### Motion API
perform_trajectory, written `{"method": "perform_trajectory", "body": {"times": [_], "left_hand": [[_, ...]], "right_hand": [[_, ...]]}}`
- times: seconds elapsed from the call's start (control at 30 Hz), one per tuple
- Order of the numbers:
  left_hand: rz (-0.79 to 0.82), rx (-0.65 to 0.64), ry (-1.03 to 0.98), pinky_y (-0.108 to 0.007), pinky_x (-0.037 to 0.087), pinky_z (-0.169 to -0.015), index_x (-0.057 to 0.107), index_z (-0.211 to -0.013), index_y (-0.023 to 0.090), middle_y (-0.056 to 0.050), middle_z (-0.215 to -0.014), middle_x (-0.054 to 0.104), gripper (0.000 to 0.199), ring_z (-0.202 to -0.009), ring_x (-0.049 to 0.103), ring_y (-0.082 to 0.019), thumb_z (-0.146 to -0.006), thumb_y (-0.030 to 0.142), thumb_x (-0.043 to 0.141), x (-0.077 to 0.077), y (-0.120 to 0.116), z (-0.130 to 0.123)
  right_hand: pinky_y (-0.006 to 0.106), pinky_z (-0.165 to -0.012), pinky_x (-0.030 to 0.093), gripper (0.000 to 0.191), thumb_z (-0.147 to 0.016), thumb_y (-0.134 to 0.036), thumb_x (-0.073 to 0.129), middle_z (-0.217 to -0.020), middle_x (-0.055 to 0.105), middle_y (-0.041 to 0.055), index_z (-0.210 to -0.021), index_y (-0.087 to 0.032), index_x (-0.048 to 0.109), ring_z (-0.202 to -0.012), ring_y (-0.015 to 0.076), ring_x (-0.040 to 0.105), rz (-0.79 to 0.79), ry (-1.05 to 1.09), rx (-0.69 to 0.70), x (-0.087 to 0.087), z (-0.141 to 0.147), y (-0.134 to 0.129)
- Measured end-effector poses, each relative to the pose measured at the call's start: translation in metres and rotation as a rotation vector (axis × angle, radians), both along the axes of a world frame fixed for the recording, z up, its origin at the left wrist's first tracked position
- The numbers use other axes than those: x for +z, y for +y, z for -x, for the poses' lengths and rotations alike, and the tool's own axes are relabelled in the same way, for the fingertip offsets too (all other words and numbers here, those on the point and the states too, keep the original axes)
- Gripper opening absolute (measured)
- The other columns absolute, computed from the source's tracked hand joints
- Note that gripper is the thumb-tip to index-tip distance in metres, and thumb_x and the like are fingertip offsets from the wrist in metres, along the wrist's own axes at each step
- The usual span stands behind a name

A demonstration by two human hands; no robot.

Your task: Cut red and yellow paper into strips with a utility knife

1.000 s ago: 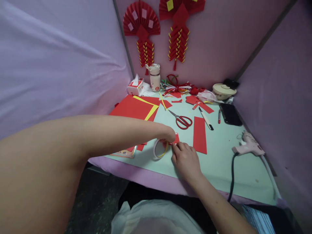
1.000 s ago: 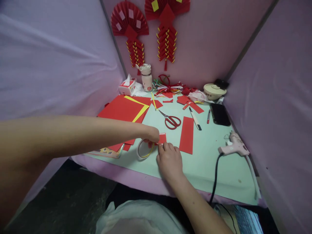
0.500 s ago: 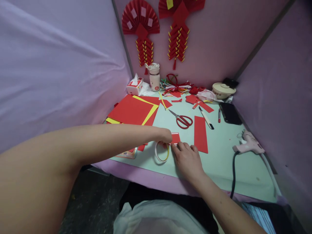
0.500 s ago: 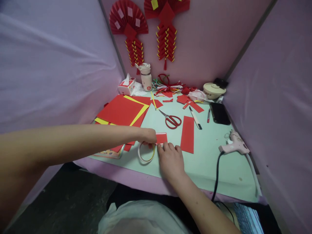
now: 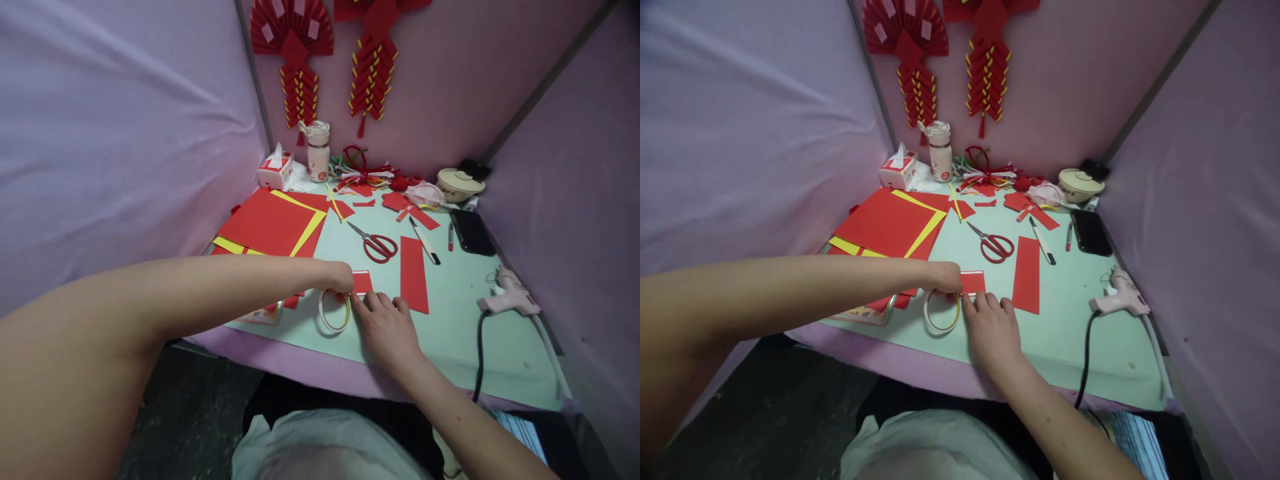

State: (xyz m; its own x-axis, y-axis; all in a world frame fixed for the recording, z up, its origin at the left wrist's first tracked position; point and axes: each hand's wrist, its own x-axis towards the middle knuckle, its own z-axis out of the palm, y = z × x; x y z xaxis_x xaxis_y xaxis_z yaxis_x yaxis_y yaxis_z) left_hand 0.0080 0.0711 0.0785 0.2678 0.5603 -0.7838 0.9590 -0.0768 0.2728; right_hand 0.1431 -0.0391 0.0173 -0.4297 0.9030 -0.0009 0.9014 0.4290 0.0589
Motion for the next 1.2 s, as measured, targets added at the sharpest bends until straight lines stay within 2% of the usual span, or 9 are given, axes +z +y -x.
{"method": "perform_trajectory", "body": {"times": [0.2, 0.33, 0.53, 0.67, 0.8, 0.9, 1.0, 1.1, 1.2], "left_hand": [[-0.06, -0.024, 0.08, -0.03, 0.037, -0.056, 0.057, -0.054, 0.016, -0.002, -0.044, 0.045, 0.018, -0.052, 0.045, -0.017, -0.072, 0.015, 0.061, 0.002, 0.0, 0.0], [-0.06, -0.031, 0.059, -0.029, 0.039, -0.055, 0.065, -0.059, 0.015, -0.001, -0.043, 0.046, 0.015, -0.05, 0.045, -0.016, -0.072, 0.015, 0.059, 0.0, 0.001, 0.003], [-0.05, -0.032, 0.034, -0.026, 0.04, -0.053, 0.069, -0.061, 0.015, -0.002, -0.044, 0.048, 0.015, -0.05, 0.045, -0.015, -0.073, 0.016, 0.059, -0.002, 0.0, 0.006], [-0.066, -0.028, 0.052, -0.028, 0.039, -0.053, 0.07, -0.061, 0.014, -0.002, -0.042, 0.047, 0.014, -0.05, 0.045, -0.016, -0.072, 0.018, 0.062, -0.001, 0.0, 0.003], [-0.074, -0.029, 0.073, -0.029, 0.038, -0.054, 0.069, -0.059, 0.015, -0.002, -0.041, 0.043, 0.013, -0.051, 0.045, -0.017, -0.071, 0.019, 0.064, -0.002, 0.0, 0.002], [-0.077, -0.035, 0.083, -0.03, 0.037, -0.054, 0.068, -0.059, 0.015, -0.002, -0.041, 0.044, 0.012, -0.051, 0.045, -0.017, -0.07, 0.019, 0.065, -0.001, -0.002, 0.002], [-0.086, -0.047, 0.09, -0.029, 0.038, -0.054, 0.068, -0.062, 0.016, -0.002, -0.043, 0.045, 0.01, -0.053, 0.046, -0.017, -0.07, 0.02, 0.064, 0.001, -0.005, 0.001], [-0.098, -0.061, 0.101, -0.028, 0.037, -0.054, 0.068, -0.064, 0.016, -0.002, -0.044, 0.046, 0.01, -0.054, 0.046, -0.017, -0.071, 0.02, 0.062, 0.005, -0.009, -0.002], [-0.101, -0.063, 0.118, -0.028, 0.036, -0.053, 0.066, -0.063, 0.015, -0.002, -0.044, 0.045, 0.008, -0.052, 0.044, -0.016, -0.07, 0.019, 0.064, 0.006, -0.01, -0.005]], "right_hand": [[0.044, -0.09, 0.031, 0.053, -0.091, -0.007, 0.04, -0.12, 0.064, 0.0109, -0.139, -0.026, 0.053, -0.112, 0.0267, 0.055, 0.026, 0.13, -0.008, -0.004, -0.008, 0.002], [0.042, -0.092, 0.035, 0.055, -0.088, -0.007, 0.039, -0.134, 0.059, 0.0121, -0.14, -0.021, 0.05, -0.121, 0.0258, 0.054, 0.0, 0.356, -0.122, -0.002, -0.03, 0.017], [0.036, -0.093, 0.041, 0.036, -0.092, -0.015, 0.043, -0.124, 0.062, 0.0169, -0.123, -0.012, 0.061, -0.114, 0.0254, 0.057, -0.146, 0.427, -0.218, 0.019, -0.047, 0.092], [0.029, -0.08, 0.042, 0.028, -0.096, -0.023, 0.047, -0.115, 0.065, 0.0175, -0.113, -0.01, 0.065, -0.103, 0.023, 0.062, 0.07, 0.19, -0.322, 0.026, -0.032, 0.148], [0.027, -0.065, 0.04, 0.018, -0.088, -0.023, 0.06, -0.093, 0.069, 0.0167, -0.094, -0.009, 0.069, -0.082, 0.0216, 0.066, 0.205, 0.129, -0.369, 0.029, -0.018, 0.168], [0.028, -0.063, 0.039, 0.023, -0.091, -0.026, 0.055, -0.092, 0.069, 0.0178, -0.1, -0.008, 0.066, -0.081, 0.0226, 0.066, 0.21, 0.126, -0.418, 0.035, -0.024, 0.148], [0.028, -0.059, 0.038, 0.029, -0.092, -0.031, 0.052, -0.091, 0.069, 0.0145, -0.112, -0.011, 0.058, -0.075, 0.021, 0.064, 0.195, 0.234, -0.382, 0.035, -0.043, 0.103], [0.025, -0.06, 0.039, 0.035, -0.093, -0.043, 0.051, -0.089, 0.068, 0.0071, -0.116, -0.016, 0.052, -0.07, 0.0172, 0.061, 0.23, 0.486, -0.242, 0.023, -0.065, 0.048], [0.028, -0.065, 0.04, 0.038, -0.09, -0.044, 0.055, -0.091, 0.067, 0.0082, -0.116, -0.016, 0.053, -0.078, 0.0208, 0.062, 0.127, 0.453, -0.194, 0.008, -0.08, 0.003]]}}
